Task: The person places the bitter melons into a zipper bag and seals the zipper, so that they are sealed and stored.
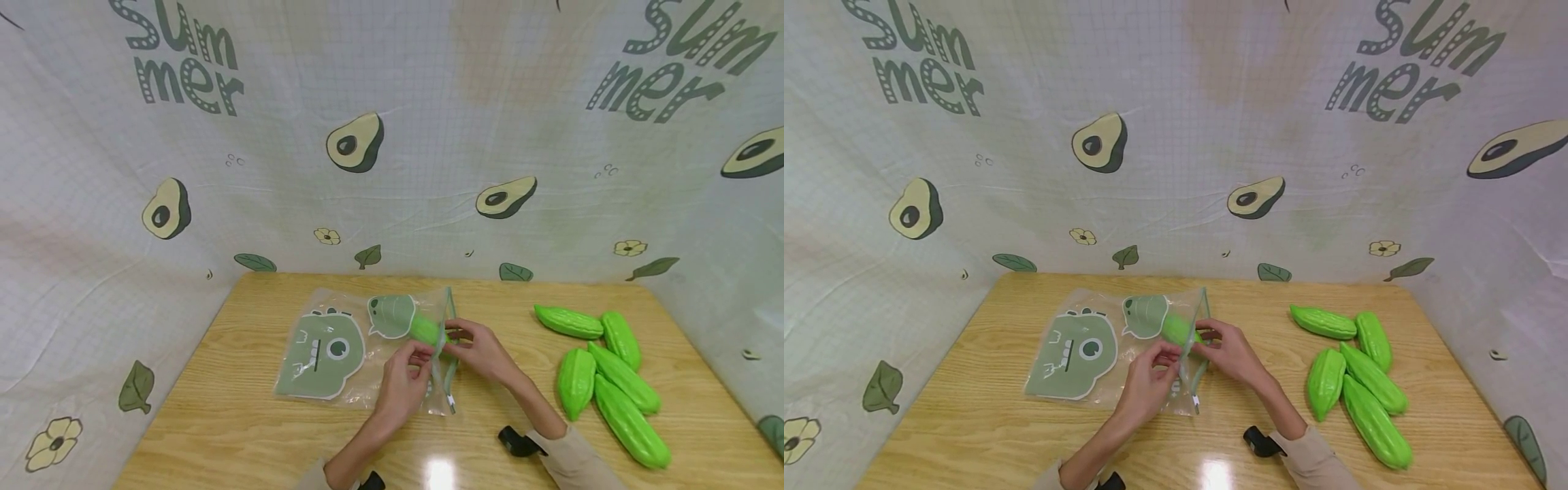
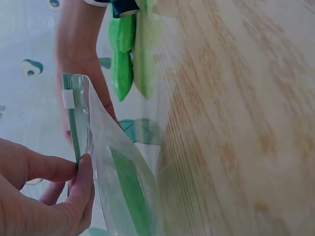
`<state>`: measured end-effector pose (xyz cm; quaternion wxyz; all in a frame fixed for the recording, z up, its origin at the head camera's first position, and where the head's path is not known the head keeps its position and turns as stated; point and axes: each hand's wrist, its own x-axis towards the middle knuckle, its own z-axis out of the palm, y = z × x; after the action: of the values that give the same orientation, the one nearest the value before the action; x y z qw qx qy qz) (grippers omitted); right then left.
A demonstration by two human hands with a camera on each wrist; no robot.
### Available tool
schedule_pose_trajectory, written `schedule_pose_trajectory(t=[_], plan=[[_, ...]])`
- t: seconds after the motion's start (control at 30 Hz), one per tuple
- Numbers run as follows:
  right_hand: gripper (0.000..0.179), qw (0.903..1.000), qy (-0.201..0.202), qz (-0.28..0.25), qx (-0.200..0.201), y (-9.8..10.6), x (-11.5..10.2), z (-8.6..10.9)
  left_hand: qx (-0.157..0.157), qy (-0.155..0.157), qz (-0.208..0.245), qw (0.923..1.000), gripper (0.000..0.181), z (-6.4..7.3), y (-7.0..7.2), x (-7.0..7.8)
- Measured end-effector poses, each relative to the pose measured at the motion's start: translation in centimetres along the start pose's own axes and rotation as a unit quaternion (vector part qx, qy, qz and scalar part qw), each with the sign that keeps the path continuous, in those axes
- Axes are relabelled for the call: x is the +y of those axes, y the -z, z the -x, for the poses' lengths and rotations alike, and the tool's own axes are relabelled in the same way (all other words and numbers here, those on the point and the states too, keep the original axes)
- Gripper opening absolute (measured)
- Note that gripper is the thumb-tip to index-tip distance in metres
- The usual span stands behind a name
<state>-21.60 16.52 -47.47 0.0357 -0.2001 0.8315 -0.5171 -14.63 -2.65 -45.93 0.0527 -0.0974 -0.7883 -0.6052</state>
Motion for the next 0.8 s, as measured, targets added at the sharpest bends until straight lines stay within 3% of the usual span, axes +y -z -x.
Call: schedule_pose_trajectory(t=[0.8], plan=[[0.031,0.9985,0.008,-0.041,-0.034,-0.54,0.15,-0.7,0.002,0.007,-0.012,0.9999,0.016,0.1,-0.12,0.06]])
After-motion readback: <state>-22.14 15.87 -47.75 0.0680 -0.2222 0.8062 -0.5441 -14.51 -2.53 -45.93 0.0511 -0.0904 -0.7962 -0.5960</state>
